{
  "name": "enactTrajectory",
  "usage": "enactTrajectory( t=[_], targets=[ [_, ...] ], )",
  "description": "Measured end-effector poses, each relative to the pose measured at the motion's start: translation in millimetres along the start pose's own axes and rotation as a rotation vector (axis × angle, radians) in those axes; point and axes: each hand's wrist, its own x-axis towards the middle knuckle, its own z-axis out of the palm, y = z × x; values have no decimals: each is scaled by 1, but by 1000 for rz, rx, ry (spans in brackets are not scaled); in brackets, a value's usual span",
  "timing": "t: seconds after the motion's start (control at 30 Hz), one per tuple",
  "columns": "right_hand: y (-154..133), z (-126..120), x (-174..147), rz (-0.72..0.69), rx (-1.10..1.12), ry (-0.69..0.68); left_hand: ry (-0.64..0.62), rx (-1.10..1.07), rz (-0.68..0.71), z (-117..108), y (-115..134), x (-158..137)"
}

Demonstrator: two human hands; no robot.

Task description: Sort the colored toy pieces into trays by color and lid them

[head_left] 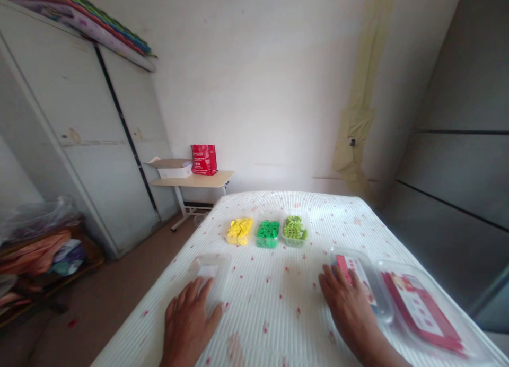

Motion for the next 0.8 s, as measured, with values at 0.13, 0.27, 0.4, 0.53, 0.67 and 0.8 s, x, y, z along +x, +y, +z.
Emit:
enactTrajectory(
  t=[0.13,0.27,0.4,0.53,0.67,0.8],
  targets=[
    [4,-5,24,58,18,-99,-14,27,3,3,-1,2],
    [4,-9,31,172,-29,-59,-19,27,20,7,-4,5],
    [3,-20,22,320,-123,-78,-15,31,21,11,-7,6],
    [13,-17,23,320,-110,-143,-3,33,23,12,-8,6],
    [30,-3,42,288,-50,-130,-1,29,24,12,-8,7],
    [49,6,67,292,41,-236,-11,32,17,12,-9,7]
  ],
)
